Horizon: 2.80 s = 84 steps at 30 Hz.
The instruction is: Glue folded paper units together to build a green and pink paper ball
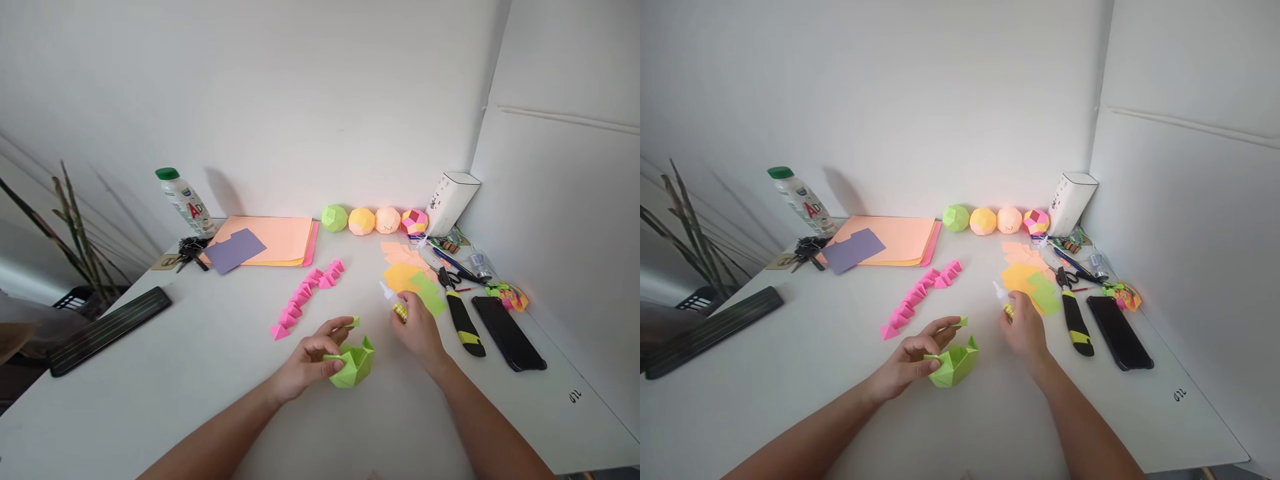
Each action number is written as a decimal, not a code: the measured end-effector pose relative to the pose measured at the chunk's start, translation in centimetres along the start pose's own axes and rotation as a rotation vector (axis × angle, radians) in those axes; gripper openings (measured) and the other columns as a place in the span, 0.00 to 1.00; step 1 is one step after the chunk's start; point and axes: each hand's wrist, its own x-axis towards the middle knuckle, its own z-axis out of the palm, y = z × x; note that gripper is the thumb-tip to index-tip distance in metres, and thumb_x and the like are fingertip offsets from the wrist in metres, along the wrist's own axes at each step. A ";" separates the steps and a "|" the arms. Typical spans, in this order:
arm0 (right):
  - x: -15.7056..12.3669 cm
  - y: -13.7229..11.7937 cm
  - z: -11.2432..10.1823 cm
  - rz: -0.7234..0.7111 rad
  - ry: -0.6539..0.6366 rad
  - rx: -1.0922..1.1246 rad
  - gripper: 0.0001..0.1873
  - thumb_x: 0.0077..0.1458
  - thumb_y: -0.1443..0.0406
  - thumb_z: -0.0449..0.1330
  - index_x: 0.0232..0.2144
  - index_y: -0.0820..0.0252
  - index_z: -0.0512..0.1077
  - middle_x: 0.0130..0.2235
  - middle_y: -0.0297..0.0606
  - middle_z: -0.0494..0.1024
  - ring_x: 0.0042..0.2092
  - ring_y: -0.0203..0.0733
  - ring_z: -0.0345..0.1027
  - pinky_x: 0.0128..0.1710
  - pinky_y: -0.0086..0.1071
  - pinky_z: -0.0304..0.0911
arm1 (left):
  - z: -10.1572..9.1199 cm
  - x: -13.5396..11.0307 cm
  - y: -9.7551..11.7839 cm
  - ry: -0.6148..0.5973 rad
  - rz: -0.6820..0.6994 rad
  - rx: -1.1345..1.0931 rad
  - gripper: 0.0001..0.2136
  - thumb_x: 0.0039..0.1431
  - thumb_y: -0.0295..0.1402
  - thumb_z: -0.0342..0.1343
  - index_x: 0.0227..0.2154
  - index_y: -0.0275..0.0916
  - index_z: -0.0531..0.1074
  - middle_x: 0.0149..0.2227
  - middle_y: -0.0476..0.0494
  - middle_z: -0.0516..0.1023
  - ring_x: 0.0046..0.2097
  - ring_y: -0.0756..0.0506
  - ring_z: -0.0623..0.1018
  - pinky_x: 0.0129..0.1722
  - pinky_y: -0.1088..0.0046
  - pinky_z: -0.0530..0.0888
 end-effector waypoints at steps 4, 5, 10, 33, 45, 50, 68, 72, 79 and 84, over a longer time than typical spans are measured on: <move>-0.2 -1.0 -1.7 -0.055 -0.072 0.543 0.14 0.50 0.60 0.61 0.41 0.55 0.68 0.45 0.41 0.72 0.45 0.46 0.68 0.43 0.37 0.66 | 0.2 0.0 0.1 0.015 0.010 0.004 0.05 0.54 0.25 0.60 0.28 0.42 0.77 0.61 0.48 0.60 0.65 0.35 0.56 0.64 0.51 0.50; -0.2 -1.3 -2.0 -0.041 -0.093 0.639 0.15 0.50 0.59 0.62 0.41 0.54 0.68 0.45 0.41 0.72 0.44 0.45 0.68 0.42 0.36 0.67 | 0.2 0.0 0.0 0.019 0.003 0.000 0.05 0.54 0.25 0.60 0.28 0.42 0.77 0.62 0.48 0.59 0.65 0.35 0.56 0.64 0.51 0.51; -0.5 -2.1 -2.6 0.003 -0.081 0.931 0.19 0.46 0.57 0.66 0.38 0.53 0.66 0.40 0.38 0.72 0.41 0.43 0.68 0.39 0.36 0.68 | 0.0 -0.1 -0.2 0.027 -0.012 -0.007 0.04 0.53 0.26 0.61 0.28 0.42 0.77 0.62 0.47 0.59 0.64 0.35 0.56 0.63 0.51 0.52; -2.2 -3.1 -1.9 -0.179 -0.083 0.830 0.17 0.54 0.57 0.61 0.42 0.53 0.62 0.43 0.45 0.74 0.46 0.49 0.67 0.39 0.41 0.67 | 0.4 -0.1 -0.1 -0.042 -0.027 -0.026 0.03 0.52 0.26 0.61 0.28 0.41 0.77 0.61 0.46 0.62 0.62 0.36 0.62 0.63 0.52 0.51; -2.6 -3.2 -2.2 -0.277 -0.072 0.733 0.17 0.53 0.57 0.61 0.43 0.53 0.64 0.42 0.44 0.76 0.44 0.49 0.70 0.43 0.43 0.67 | 0.6 -0.2 0.1 -0.039 -0.042 -0.022 0.03 0.52 0.27 0.61 0.27 0.40 0.77 0.61 0.46 0.62 0.62 0.35 0.61 0.63 0.51 0.52; -2.8 -3.2 -2.1 -0.284 -0.083 0.713 0.18 0.52 0.55 0.62 0.43 0.54 0.65 0.42 0.45 0.76 0.44 0.49 0.71 0.42 0.43 0.68 | 0.5 -0.2 0.1 -0.045 -0.059 -0.013 0.03 0.52 0.27 0.61 0.27 0.41 0.78 0.61 0.45 0.62 0.62 0.35 0.61 0.63 0.51 0.52; -2.8 -3.3 -2.3 -0.286 -0.065 0.683 0.17 0.51 0.57 0.63 0.42 0.54 0.66 0.40 0.43 0.77 0.42 0.48 0.72 0.40 0.40 0.68 | 0.6 -0.2 0.3 -0.056 -0.059 -0.014 0.04 0.53 0.26 0.60 0.27 0.40 0.78 0.61 0.46 0.61 0.62 0.35 0.61 0.63 0.52 0.52; -2.8 -3.4 -2.2 -0.306 -0.054 0.697 0.17 0.52 0.58 0.63 0.42 0.54 0.66 0.40 0.42 0.77 0.41 0.47 0.72 0.39 0.38 0.69 | 0.5 -0.3 0.2 -0.060 -0.059 -0.020 0.04 0.53 0.25 0.60 0.28 0.41 0.78 0.61 0.46 0.61 0.62 0.35 0.61 0.63 0.52 0.52; -2.7 -3.4 -2.1 -0.339 -0.055 0.743 0.17 0.51 0.61 0.65 0.42 0.53 0.66 0.38 0.39 0.77 0.39 0.44 0.72 0.34 0.34 0.68 | 0.6 -0.2 0.1 -0.071 -0.056 -0.028 0.05 0.53 0.24 0.60 0.28 0.41 0.78 0.61 0.46 0.61 0.62 0.35 0.61 0.63 0.52 0.53; -2.7 -3.4 -2.2 -0.336 -0.053 0.747 0.17 0.50 0.63 0.65 0.42 0.53 0.66 0.38 0.39 0.76 0.38 0.43 0.71 0.33 0.34 0.68 | 0.5 -0.2 0.0 -0.073 -0.050 -0.025 0.06 0.53 0.24 0.60 0.29 0.42 0.78 0.61 0.47 0.61 0.63 0.36 0.61 0.63 0.52 0.52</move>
